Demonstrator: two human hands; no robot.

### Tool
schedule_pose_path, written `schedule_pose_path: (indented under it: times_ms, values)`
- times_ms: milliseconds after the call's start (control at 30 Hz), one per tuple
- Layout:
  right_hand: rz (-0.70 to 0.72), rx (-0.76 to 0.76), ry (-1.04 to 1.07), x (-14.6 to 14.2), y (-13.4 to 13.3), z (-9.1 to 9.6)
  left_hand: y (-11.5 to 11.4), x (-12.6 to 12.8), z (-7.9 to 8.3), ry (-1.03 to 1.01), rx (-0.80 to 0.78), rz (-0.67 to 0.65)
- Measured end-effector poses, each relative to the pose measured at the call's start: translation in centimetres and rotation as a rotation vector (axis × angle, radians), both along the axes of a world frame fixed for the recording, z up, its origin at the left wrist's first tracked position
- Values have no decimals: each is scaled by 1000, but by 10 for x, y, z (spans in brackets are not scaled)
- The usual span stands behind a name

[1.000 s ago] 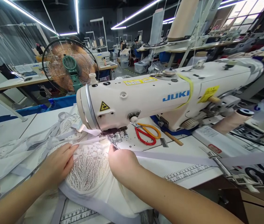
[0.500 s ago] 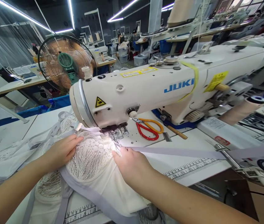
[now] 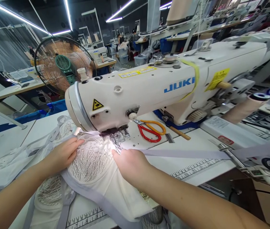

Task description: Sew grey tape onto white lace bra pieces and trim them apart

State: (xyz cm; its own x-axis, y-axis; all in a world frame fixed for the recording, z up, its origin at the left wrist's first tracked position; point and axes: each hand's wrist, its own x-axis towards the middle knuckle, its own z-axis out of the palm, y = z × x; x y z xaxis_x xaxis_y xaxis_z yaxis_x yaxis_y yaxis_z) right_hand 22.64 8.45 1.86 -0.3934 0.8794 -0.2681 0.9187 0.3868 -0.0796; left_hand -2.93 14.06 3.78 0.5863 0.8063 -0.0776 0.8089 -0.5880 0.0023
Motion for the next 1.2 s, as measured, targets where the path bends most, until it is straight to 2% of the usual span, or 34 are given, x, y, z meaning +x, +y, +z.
schedule_pose_path:
  times_ms: [200,433,767,933,1200]
  values:
    - [-25,-24,-41,-2,0,2,10,3,2,22,20,-11]
    - [112,50,4,7,-10,1,17,11,11,81,30,-23]
    - [56,2,-12,5,-5,3,29,13,6,127,37,-40]
    - [-2,-70,-35,-2,2,6,35,14,6,151,101,-41]
    - [-14,-117,-30,1,0,12,40,18,10,171,157,-45]
